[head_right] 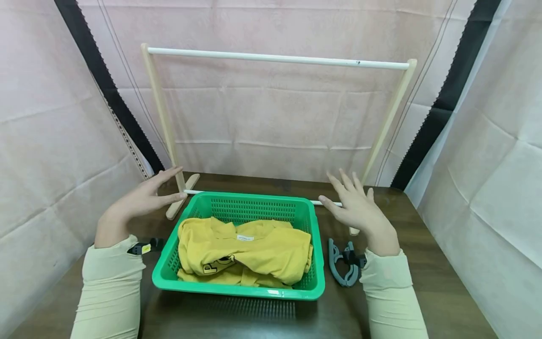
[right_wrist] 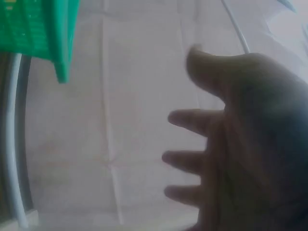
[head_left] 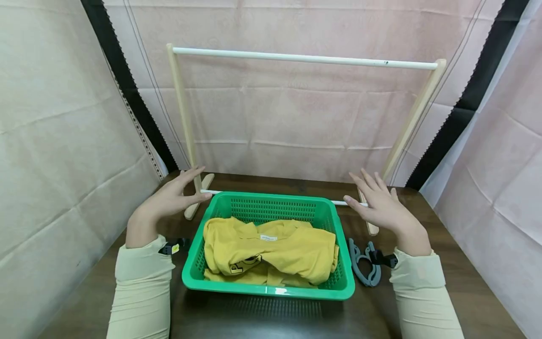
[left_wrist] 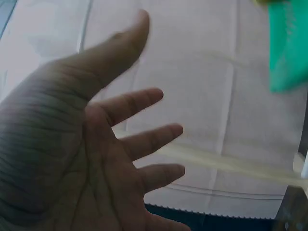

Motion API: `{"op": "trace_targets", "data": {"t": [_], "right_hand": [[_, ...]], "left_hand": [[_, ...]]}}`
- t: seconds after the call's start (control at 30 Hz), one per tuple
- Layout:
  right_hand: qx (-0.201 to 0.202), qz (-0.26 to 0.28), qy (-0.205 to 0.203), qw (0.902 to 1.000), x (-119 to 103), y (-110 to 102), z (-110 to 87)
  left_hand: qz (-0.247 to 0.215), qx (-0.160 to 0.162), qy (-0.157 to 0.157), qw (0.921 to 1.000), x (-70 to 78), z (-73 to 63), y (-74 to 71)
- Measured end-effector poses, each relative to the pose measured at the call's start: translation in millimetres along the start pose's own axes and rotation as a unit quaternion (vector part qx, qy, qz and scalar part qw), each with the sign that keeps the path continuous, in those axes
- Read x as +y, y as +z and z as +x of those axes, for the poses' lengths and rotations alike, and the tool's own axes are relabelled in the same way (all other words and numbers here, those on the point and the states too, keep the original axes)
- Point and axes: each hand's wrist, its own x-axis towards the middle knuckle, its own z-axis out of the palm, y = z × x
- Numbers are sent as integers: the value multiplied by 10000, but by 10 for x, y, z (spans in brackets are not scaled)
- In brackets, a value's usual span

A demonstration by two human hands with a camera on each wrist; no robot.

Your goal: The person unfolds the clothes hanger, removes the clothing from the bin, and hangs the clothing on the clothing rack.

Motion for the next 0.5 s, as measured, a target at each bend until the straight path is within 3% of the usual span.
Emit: {"op": "trace_targets", "data": {"t": [0.1, 0.2, 0.33, 0.5], "right_hand": [[110, 161, -375, 9991, 91, 34, -13], [18, 350, -553, 9979, 199, 85, -42], [-318, 458, -422, 9976, 355, 145, -101], [-802, 684, -93, 9944, 583, 208, -188]], "left_hand": [[-150, -26, -94, 9998, -63, -4, 10], [-633, -203, -70, 9978, -159, 19, 39], [-1324, -471, 125, 9900, -293, 87, 107], [-1617, -758, 286, 9835, -395, 156, 191]]}}
